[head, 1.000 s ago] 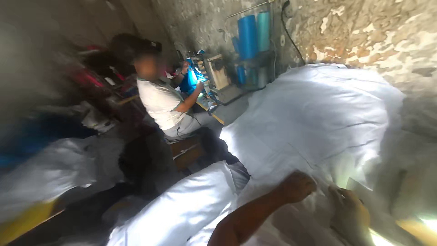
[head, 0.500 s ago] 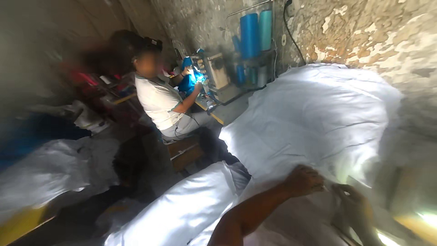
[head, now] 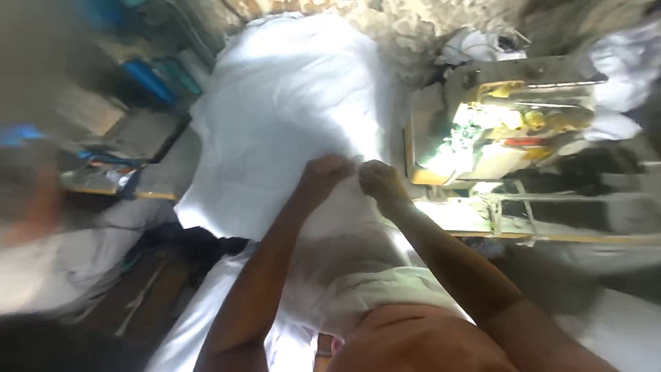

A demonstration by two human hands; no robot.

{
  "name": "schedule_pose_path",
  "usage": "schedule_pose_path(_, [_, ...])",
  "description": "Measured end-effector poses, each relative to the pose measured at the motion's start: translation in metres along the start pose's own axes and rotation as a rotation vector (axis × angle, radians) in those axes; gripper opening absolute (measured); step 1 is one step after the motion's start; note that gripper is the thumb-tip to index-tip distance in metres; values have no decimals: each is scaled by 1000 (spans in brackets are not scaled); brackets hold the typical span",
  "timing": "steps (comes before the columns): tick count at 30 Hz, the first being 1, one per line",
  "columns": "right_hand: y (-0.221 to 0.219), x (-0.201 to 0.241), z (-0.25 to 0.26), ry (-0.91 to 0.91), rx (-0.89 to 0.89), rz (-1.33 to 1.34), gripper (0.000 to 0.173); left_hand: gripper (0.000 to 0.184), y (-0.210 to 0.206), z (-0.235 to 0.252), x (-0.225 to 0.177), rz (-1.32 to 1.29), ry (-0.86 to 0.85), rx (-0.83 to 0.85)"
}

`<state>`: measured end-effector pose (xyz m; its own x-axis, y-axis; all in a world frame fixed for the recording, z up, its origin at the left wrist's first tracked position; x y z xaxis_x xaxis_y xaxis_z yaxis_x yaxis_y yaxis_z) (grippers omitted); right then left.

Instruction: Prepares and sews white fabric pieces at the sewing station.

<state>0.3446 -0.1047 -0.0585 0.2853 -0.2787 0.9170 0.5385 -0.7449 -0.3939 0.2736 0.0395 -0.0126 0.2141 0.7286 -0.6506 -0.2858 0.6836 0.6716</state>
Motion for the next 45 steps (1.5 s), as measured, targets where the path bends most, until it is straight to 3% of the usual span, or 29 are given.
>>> schedule_pose_path(7, [-3,11,-8,129,36,7,9,16,0,3,-13,77,-36,-137])
schedule_pose_path(17, [1,22,-20,340,26,-146,9,14,2,4,-22,-8,-100,-173])
schedule_pose_path(31, [5,33,-32,402,58,-320,15,11,1,7,-27,-56,-166,-146])
schedule_pose_path(37, [7,33,-34,349,61,-291,14,12,-4,5,-26,-132,-159,-124])
schedule_pose_path(42, [11,33,-36,332,68,-257,13,9,-11,5,-26,-231,-71,-111])
schedule_pose_path(45, [11,32,-36,315,84,-225,14,21,-8,7,-29,-219,22,-11])
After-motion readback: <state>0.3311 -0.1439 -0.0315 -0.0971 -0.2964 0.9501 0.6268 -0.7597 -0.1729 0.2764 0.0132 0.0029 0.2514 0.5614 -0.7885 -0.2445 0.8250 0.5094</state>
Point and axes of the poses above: each hand's wrist, its own z-axis towards the middle knuckle, its own y-axis out of the back of the hand, x = y × z, the point moved 2 cm from there along z, towards the middle knuckle
